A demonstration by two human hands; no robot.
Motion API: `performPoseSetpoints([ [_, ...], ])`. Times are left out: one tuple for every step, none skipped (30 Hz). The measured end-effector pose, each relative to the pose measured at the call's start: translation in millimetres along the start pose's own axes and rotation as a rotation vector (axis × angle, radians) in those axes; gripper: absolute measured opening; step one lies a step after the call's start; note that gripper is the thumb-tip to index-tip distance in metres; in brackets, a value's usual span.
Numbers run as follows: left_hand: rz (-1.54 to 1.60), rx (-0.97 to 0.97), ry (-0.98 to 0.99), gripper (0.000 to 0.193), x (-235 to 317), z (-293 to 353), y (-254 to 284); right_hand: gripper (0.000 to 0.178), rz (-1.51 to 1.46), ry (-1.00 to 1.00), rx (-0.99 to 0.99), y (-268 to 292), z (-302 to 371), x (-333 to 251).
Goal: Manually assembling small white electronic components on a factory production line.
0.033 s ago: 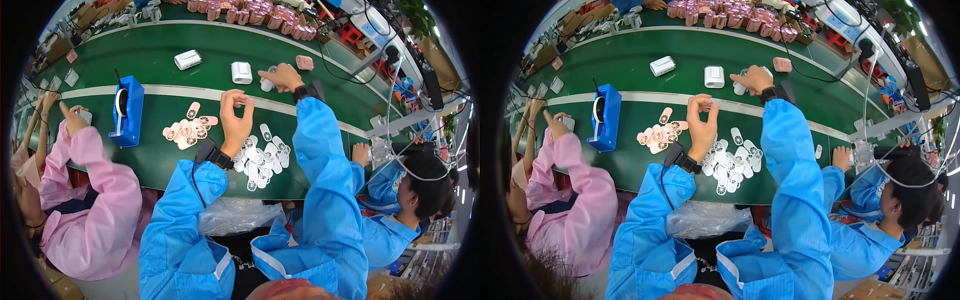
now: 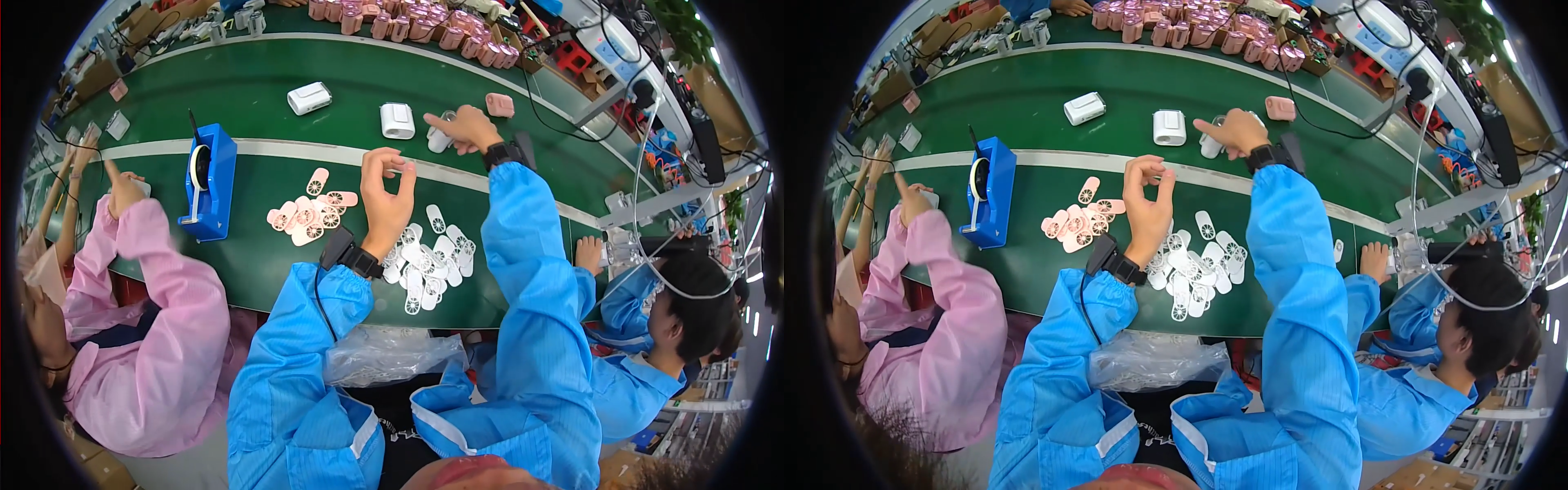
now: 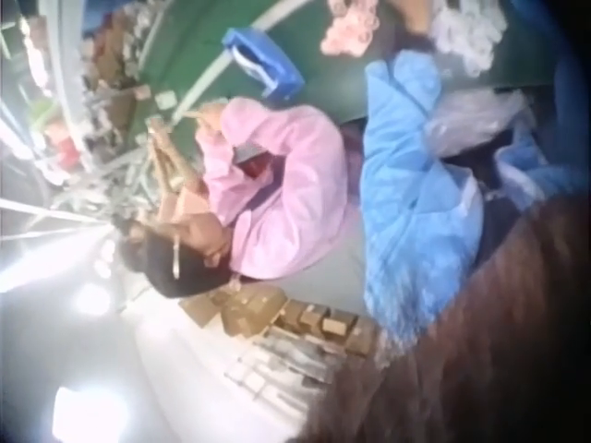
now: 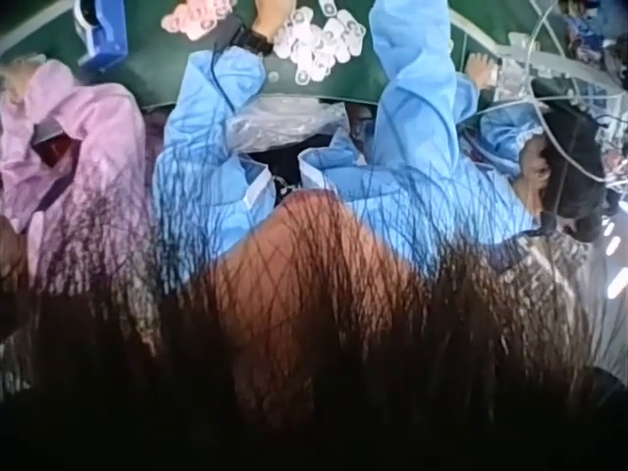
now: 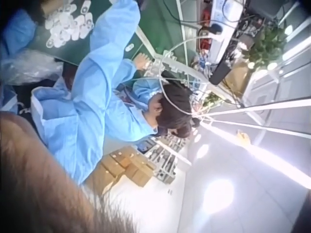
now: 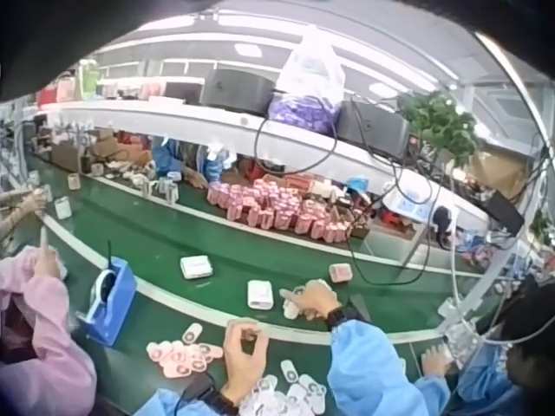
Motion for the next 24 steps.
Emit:
performPoseSetpoints([
  [-0.010, 0.009, 0.012, 0.016, -2, -2, 6, 0.078, -0.016, -0.064, 0.011, 5, 2, -6],
  [-0.019, 0.014, 0.031, 0.017, -1, 0, 12, 0.081, -0.030, -0.133, 0.018, 7, 6, -4],
  [-0.017, 0.008, 0.044, 0.017, 1, 1, 12, 0.081, -0.026, -0.136, 0.014, 10, 2, 20],
  [-0.017, 0.011, 0.050, 0.017, 2, 3, 12, 0.078, 0.010, 0.049, 0.311, 17, -5, 47],
  [-0.034, 0.019, 0.028, 0.017, 5, 3, 10, 0.075, 0.046, 0.236, 0.613, 19, -8, 71],
  [-0.053, 0.030, 0.010, 0.018, 7, 4, 9, 0.075, 0.046, 0.236, 0.610, 3, -13, 95],
  [-0.065, 0.040, -0.013, 0.019, 8, 3, 4, 0.073, 0.060, 0.412, 0.708, -10, -13, 116],
  [-0.059, 0.037, -0.015, 0.019, 9, 1, 0, 0.071, 0.074, 0.587, 0.804, -23, -12, 136],
  [-0.063, 0.027, -0.014, 0.019, 8, 2, -1, 0.069, 0.076, 0.759, 0.892, -36, -9, 146],
  [-0.065, 0.014, -0.015, 0.020, 8, 2, -2, 0.069, 0.072, 0.749, 0.893, -41, -11, 149],
  [-0.065, -0.005, -0.017, 0.021, 9, 3, -5, 0.067, 0.019, 0.667, 0.913, -44, -17, 154],
  [-0.074, -0.019, -0.004, 0.021, 8, 6, -3, 0.065, -0.043, 0.579, 0.922, -54, -17, 157],
  [-0.064, -0.044, 0.015, 0.024, 7, 5, -3, 0.064, -0.100, 0.485, 0.932, -62, -10, 164],
  [-0.051, -0.073, 0.033, 0.027, 5, 3, -6, 0.064, -0.102, 0.458, 0.933, -63, 2, 175],
  [-0.050, -0.090, 0.048, 0.029, 5, 1, -4, 0.065, -0.248, 0.312, 0.825, -61, 7, 176],
  [-0.063, -0.105, 0.054, 0.029, 7, -1, -3, 0.065, -0.389, 0.166, 0.716, -55, 12, 175],
  [-0.081, -0.131, -0.002, 0.033, 15, -2, -3, 0.066, -0.529, 0.025, 0.596, -47, 20, 165],
  [-0.098, -0.157, -0.059, 0.037, 22, -2, -4, 0.066, -0.545, 0.014, 0.589, -42, 35, 151],
  [-0.125, -0.172, -0.111, 0.041, 25, 1, 1, 0.063, -0.799, 0.051, 0.518, -43, 65, 111],
  [-0.125, -0.185, -0.099, 0.041, 23, 4, -4, 0.064, -1.035, 0.074, 0.463, -40, 97, 83],
  [-0.118, -0.282, -0.143, 0.045, 24, 4, -14, 0.064, -1.036, 0.060, 0.476, -37, 117, 65],
  [-0.120, -0.380, -0.188, 0.049, 22, 4, -18, 0.067, -0.971, 0.157, 0.288, -45, 129, 40],
  [-0.123, -0.475, -0.233, 0.054, 21, 7, -20, 0.070, -0.901, 0.255, 0.099, -54, 137, 25],
  [-0.126, -0.490, -0.237, 0.054, 19, 10, -21, 0.070, -0.911, 0.251, 0.110, -58, 140, 26],
])
Point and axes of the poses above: each hand's wrist, its own z-axis away from the middle knuckle, its own y-axis out of the back of the hand, x = y × z, the point moved 3 cm from there along -z, towards the middle knuckle, and after that the axes turned 12 degrees about y, right-handed, at the moved point
